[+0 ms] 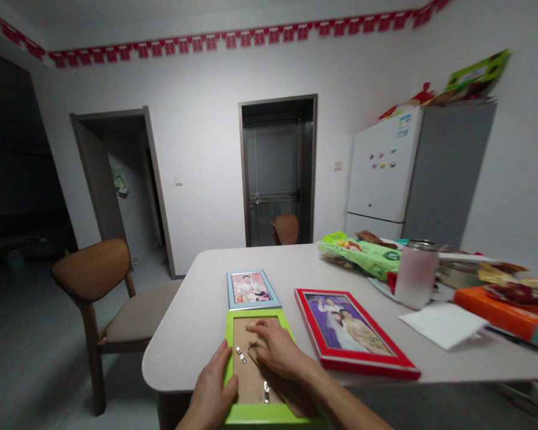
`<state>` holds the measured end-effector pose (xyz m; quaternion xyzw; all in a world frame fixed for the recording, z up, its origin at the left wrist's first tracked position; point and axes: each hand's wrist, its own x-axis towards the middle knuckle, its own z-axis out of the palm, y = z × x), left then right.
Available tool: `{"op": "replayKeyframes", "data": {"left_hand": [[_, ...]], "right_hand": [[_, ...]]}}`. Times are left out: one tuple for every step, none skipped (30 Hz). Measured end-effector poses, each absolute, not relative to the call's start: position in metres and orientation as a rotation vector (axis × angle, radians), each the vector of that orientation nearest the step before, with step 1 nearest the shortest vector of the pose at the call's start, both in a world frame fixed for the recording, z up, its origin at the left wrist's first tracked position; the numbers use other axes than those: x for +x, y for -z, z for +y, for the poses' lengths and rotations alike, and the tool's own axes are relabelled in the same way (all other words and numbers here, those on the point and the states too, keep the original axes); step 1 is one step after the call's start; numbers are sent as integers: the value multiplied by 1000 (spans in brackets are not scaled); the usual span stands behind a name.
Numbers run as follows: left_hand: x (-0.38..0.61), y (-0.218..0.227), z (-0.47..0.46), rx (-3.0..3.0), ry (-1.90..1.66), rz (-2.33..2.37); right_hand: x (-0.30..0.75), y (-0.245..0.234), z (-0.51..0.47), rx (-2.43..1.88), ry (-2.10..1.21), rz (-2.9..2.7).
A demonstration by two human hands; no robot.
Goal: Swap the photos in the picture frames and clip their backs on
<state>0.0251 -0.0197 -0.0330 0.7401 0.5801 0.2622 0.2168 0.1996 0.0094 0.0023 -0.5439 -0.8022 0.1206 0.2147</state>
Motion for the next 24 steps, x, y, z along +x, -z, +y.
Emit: {"op": "replayKeyframes", "data": {"left_hand": [[25, 33, -20, 2043, -736, 1602], [25, 34, -20, 2034, -745, 1598], [26, 34, -20, 2021, -753, 1598], [26, 34, -20, 2007, -759, 1600], [27, 34, -20, 1995, -762, 1603], [27, 35, -20, 1987, -764, 1603], [27, 35, -20, 1987, -765, 1602], [28, 35, -20, 1992, -766, 1600], [28, 36, -20, 2002, -767, 1598], [28, 37, -19, 2014, -768, 1599], [27, 38, -19, 2025, -771, 1601], [27, 39, -18, 2035, -772, 1604], [26, 41, -18, 2044, -773, 1604], [26, 43, -17, 2051, -773, 1602], [25, 44, -16, 2058, -774, 1599], [25, 45, -16, 2063, -774, 1597], [24, 46, -15, 2066, -776, 1595], [24, 46, -15, 2068, -779, 1594], [24, 46, -15, 2068, -781, 1595], [24, 44, -15, 2064, -780, 1596], [24, 43, -15, 2056, -775, 1597], [24, 41, -16, 2045, -766, 1600], [24, 39, -16, 2033, -756, 1599], [25, 38, -17, 2023, -747, 1597]], "right_hand": [[207, -5, -1, -1441, -462, -2290], [213, -7, -10, -1408, -568, -2334], [218, -8, -18, -1386, -660, -2362], [221, -8, -24, -1390, -715, -2370], [221, -7, -29, -1400, -743, -2358], [220, -6, -32, -1401, -753, -2339], [218, -5, -34, -1401, -748, -2311], [215, -3, -34, -1405, -732, -2280], [212, -2, -34, -1404, -711, -2258], [210, -1, -33, -1401, -690, -2239], [208, -1, -32, -1401, -671, -2220], [207, 0, -31, -1409, -653, -2197], [208, 0, -31, -1426, -630, -2166], [209, 0, -30, -1450, -603, -2133], [210, 0, -30, -1484, -569, -2101], [211, 1, -30, -1521, -531, -2077], [211, 1, -29, -1553, -493, -2065], [211, 1, -29, -1576, -462, -2060], [211, 2, -28, -1594, -442, -2053], [210, 2, -27, -1606, -430, -2039], [209, 2, -26, -1612, -422, -2017], [208, 3, -25, -1615, -416, -1996], [207, 3, -25, -1617, -410, -1982], [207, 3, -24, -1615, -400, -1978]]}}
